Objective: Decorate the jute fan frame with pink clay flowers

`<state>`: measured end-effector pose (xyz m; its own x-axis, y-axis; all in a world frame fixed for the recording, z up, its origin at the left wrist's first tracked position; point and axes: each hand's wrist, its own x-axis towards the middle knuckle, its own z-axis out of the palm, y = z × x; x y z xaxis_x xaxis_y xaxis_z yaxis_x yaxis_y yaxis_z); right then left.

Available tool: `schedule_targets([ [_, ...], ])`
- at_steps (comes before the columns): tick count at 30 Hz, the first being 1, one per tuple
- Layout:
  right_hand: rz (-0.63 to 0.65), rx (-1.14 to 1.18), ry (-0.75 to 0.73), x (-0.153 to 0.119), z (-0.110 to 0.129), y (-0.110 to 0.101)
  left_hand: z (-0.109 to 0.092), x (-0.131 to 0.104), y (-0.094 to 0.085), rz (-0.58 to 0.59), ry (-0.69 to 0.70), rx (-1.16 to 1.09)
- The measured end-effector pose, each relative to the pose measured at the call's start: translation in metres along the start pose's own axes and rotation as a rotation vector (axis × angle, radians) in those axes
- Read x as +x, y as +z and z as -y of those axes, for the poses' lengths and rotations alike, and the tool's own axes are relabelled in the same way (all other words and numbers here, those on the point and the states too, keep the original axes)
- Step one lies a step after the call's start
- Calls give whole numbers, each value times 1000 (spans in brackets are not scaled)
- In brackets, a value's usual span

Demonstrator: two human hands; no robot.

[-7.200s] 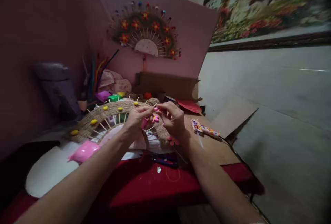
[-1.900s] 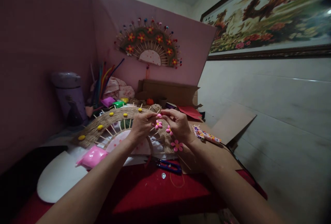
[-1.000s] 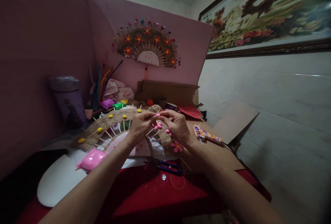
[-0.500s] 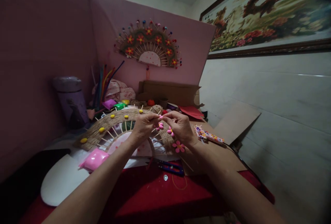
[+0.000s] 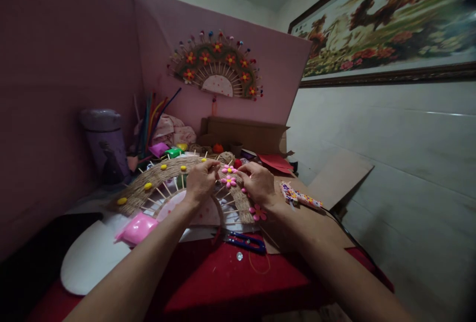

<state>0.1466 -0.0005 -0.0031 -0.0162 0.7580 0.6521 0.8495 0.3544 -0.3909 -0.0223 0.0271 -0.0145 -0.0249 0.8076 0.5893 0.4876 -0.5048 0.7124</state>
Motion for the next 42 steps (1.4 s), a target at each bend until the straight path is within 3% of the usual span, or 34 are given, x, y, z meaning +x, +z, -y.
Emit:
schedule_targets([
  [7, 19, -200, -88, 5, 5, 8, -11, -6, -3, 22, -52, 242],
  [19, 54, -341, -191, 9, 6, 14, -14, -9, -2, 40, -32, 290],
  [34, 65, -531, -514, 14, -3, 11, -16, -14, 0, 129, -36, 354],
  [37, 63, -470, -477, 15, 0, 9, -14, -14, 0, 127, -42, 345],
  [42, -18, -133, -216, 12, 6, 8, -9, -9, 5, 135, -92, 98],
])
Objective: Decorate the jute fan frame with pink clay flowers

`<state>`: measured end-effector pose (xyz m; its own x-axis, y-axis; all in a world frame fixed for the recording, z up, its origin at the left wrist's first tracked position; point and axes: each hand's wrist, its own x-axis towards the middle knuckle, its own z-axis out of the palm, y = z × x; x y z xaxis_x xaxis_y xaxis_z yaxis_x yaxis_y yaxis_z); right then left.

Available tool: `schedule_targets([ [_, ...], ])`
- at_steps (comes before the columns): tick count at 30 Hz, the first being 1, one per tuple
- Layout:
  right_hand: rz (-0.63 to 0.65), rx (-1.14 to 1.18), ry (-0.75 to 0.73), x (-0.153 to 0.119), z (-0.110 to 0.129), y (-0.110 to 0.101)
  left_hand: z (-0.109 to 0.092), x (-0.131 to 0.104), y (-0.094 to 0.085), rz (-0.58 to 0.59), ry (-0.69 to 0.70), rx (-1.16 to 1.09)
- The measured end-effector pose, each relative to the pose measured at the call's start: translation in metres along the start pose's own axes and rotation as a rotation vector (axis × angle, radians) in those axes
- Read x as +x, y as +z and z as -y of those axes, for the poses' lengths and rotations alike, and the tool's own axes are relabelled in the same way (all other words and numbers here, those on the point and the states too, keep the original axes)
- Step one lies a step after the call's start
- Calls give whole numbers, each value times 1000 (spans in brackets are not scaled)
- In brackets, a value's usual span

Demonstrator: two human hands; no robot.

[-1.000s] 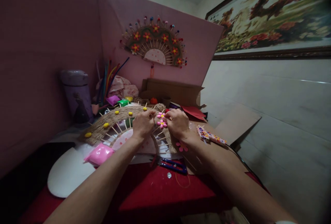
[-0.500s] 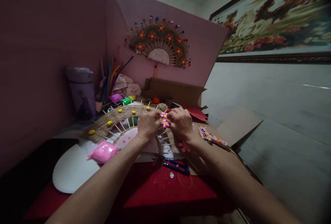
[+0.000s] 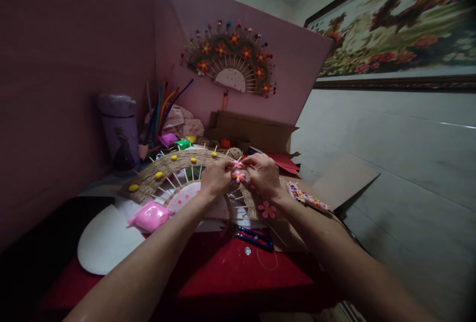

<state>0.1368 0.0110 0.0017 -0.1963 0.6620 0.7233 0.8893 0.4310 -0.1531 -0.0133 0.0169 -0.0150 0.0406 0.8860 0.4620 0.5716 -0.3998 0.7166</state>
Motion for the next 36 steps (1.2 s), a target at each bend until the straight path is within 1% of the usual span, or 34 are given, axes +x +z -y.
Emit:
schedule_targets([
  [1, -29, 54, 40, -1, 2, 0, 0, 2, 1, 7, -5, -100],
  [3, -75, 101, 57, -3, 5, -1, -1, 5, 3, 17, -23, -297],
  [5, -108, 82, 19, -6, 8, -2, -4, 6, 4, 33, -90, -485],
  [8, -123, 8, -56, -11, 12, -3, -9, 4, 3, 129, -237, -791],
  [10, -117, -28, -92, -14, 14, -3, -10, 3, 2, 192, -290, -958],
  [11, -115, -35, -105, -15, 14, -3, -10, 2, 1, 203, -300, -1005],
  [15, -129, 16, -119, -17, 13, -4, -10, 1, -1, 169, -320, -1032],
  [18, -134, 68, -117, -17, 12, -4, -11, 2, -1, 161, -283, -993],
  [24, -133, -8, -147, -17, 10, -3, -13, 2, -1, 174, -251, -956],
  [28, -140, -30, -105, -19, 12, -6, -13, 2, -1, 192, -205, -985],
  [32, -102, -33, -61, -22, 16, -9, -13, 1, 0, 186, -229, -1022],
  [36, -93, -10, -85, -22, 16, -12, -14, 1, -1, 204, -269, -1072],
])
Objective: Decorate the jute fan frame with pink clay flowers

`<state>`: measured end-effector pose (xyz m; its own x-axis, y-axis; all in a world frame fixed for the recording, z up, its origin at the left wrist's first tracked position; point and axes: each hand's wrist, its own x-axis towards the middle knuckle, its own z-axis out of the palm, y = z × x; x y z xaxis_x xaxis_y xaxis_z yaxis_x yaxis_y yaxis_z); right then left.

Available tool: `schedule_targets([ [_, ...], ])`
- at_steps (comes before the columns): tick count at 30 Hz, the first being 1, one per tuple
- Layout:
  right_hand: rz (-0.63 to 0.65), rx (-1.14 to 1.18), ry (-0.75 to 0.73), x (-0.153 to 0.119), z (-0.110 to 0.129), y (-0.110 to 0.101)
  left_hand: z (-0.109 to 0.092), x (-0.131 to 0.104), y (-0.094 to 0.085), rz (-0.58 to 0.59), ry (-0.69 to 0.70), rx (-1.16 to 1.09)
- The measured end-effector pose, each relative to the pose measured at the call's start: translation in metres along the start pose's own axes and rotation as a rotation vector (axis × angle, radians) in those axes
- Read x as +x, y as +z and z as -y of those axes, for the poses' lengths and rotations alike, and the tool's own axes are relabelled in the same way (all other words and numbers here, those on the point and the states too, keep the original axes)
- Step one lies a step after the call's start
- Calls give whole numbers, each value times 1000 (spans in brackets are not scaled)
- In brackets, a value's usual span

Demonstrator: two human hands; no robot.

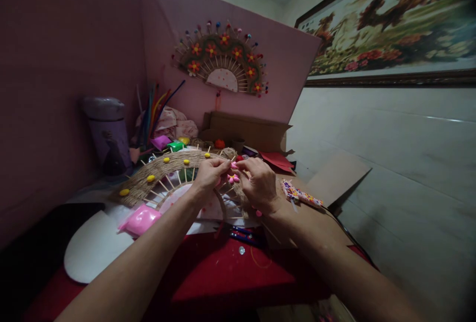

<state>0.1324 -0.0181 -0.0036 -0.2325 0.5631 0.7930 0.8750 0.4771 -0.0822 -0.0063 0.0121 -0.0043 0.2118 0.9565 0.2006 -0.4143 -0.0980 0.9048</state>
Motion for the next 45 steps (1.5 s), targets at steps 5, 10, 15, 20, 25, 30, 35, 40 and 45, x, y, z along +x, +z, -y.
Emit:
schedule_targets([
  [5, 27, -41, -61, 3, -1, -6, -2, -2, 0, 45, -58, 31],
  [10, 3, -72, -79, 4, -1, -8, -5, -4, 1, 71, -52, 37],
  [15, -1, -178, -172, 3, -1, -9, -2, -1, 0, 55, -45, 31],
  [20, 17, -241, -218, 3, -1, -11, -2, -1, 0, 69, -52, 47],
  [25, 35, -212, -182, 0, -2, -11, -3, -1, 2, 32, -65, 98],
  [30, 38, -223, -152, -1, 0, -7, -1, 0, 1, 74, -19, 113],
  [35, 69, -233, 19, 2, -4, -3, 0, 3, -1, -81, 59, 224],
  [40, 179, -225, 199, 10, -5, 2, 4, 9, -9, -210, 199, 459],
  [45, 232, -266, 256, 18, -1, 7, 10, 11, -13, -240, 252, 600],
])
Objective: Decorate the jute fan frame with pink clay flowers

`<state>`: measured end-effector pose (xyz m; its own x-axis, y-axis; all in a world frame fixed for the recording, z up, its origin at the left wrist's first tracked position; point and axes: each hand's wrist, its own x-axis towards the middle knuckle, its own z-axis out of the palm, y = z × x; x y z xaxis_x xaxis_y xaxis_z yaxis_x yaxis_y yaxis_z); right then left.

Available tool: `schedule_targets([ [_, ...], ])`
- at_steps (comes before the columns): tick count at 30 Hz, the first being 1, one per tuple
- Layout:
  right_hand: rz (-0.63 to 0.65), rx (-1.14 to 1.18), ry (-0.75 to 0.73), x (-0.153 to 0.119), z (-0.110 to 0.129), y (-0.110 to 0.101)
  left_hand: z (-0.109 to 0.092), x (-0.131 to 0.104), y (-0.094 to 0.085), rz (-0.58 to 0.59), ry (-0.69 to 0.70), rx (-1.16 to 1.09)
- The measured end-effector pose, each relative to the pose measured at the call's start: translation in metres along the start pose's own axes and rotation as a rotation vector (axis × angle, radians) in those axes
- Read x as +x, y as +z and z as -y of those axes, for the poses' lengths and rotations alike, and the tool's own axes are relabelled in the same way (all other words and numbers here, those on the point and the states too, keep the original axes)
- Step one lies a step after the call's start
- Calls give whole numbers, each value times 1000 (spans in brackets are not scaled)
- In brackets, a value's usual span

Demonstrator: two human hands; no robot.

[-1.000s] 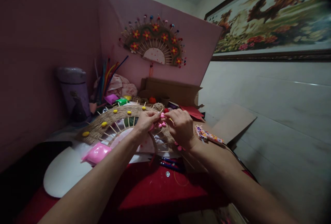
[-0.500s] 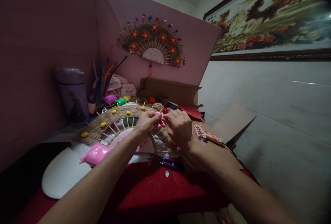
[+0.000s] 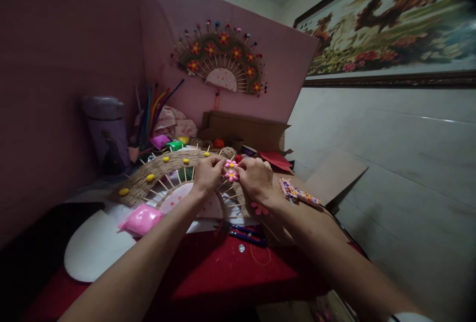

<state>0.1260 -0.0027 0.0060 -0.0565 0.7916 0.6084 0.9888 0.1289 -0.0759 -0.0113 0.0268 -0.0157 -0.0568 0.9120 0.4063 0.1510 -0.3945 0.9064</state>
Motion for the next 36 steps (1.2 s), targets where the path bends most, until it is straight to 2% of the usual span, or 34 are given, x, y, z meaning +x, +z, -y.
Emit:
schedule_targets([
  [10, 85, -14, 31, 9, 7, 3, -1, -2, 1, -25, 27, 122],
  [15, 87, -11, 41, 10, 9, 3, -1, -3, 0, -12, 55, 155],
  [22, 26, 66, 52, 16, -12, -1, -5, -6, -1, -24, 66, 294],
  [28, 130, 229, -105, 19, -26, 5, -8, -15, 0, -3, 159, 565],
  [32, 106, 280, -199, 17, -26, 11, -7, -17, 1, 26, 183, 581],
  [36, 101, 286, -193, 18, -25, 12, -6, -18, 1, 30, 164, 578],
])
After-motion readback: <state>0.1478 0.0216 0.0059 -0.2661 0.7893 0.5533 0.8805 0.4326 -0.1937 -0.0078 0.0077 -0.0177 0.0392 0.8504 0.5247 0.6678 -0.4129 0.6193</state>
